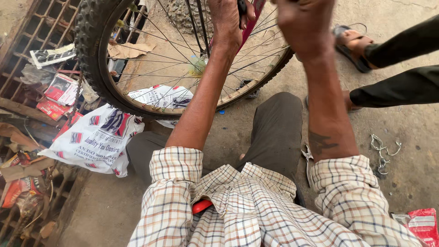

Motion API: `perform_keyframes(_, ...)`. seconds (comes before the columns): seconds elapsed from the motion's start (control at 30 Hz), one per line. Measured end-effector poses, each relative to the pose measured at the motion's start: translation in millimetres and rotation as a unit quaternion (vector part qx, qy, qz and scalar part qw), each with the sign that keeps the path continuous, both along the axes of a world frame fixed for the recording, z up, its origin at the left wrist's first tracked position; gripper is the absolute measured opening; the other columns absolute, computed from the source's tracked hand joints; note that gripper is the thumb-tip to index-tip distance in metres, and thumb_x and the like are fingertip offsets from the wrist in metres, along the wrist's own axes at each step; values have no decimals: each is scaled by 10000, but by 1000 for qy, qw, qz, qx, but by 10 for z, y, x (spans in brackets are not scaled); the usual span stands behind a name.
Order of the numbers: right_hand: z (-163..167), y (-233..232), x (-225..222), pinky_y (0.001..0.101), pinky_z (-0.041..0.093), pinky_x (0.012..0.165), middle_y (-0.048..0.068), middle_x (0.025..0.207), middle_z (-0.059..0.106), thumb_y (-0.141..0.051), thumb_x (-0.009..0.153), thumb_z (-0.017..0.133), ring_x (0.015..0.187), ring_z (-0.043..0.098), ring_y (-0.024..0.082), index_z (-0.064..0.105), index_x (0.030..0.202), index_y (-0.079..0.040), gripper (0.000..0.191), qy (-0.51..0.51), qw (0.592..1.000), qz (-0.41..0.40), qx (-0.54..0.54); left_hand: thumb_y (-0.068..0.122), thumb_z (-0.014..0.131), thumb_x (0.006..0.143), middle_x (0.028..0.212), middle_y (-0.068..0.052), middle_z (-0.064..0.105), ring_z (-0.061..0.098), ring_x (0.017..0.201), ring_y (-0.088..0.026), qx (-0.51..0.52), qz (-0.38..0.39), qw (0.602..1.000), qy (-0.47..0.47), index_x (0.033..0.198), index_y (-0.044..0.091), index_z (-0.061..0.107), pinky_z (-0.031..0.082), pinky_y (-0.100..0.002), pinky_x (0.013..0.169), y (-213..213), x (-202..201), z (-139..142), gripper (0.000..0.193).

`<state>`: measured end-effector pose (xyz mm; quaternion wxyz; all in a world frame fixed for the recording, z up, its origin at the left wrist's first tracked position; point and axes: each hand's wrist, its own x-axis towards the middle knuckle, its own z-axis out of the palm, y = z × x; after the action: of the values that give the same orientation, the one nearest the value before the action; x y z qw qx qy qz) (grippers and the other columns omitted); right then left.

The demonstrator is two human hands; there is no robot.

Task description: The person walks through a cluttered workshop, picks up a wrench, and sits on the floor to repair a pink bicycle. They use the wrench to adjust the front wheel axle and handle small components near the hub.

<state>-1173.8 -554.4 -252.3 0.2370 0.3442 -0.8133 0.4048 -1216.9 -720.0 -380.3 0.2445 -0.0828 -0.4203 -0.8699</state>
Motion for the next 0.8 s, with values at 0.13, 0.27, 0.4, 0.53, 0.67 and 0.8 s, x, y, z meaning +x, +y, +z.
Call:
perform_keyframes(0.13,-458,-326,-197,373,364,554,7,607,518,-65,945,739,527,470,151,609,769,-101,221,255,964,-48,61,366,596,1042,525,-76,621,508,357,-117,0,26,1000,-1,781,52,630,338,-228,309,-28,7,-73,410)
perform_keyframes(0.27,-610,-358,-252,376,357,567,-10,606,473,-101,1009,765,517,458,150,631,811,-136,241,260,961,-79,51,353,603,1039,528,-57,605,521,361,-120,-14,51,999,2,777,56,642,359,-241,308,-31,98,-12,399)
perform_keyframes(0.4,-626,-375,-365,373,325,540,-9,605,490,-89,922,736,498,448,167,605,791,-123,188,252,962,-93,49,332,597,1046,527,-35,580,497,355,-105,-5,57,998,-12,775,58,651,354,-240,306,-5,107,91,390)
perform_keyframes(0.53,-613,-401,-354,381,347,551,7,596,473,-114,956,755,502,454,176,598,779,-133,237,271,956,-105,43,332,598,1045,492,-29,574,514,341,-117,-23,43,999,-5,761,55,660,349,-236,298,-7,127,102,402)
perform_keyframes(0.67,-519,-452,-285,383,384,534,24,618,513,-89,981,750,520,515,184,610,812,-98,219,236,969,-78,-4,321,598,1067,537,1,553,477,358,-95,-10,70,997,-39,799,65,628,363,-246,306,3,142,105,372)
perform_keyframes(0.8,-397,-483,-240,390,421,540,53,686,583,-111,958,737,569,573,207,628,890,-57,139,210,975,-61,-28,374,600,1052,606,10,579,496,390,-90,15,58,997,-56,942,52,651,380,-256,319,15,146,174,344)
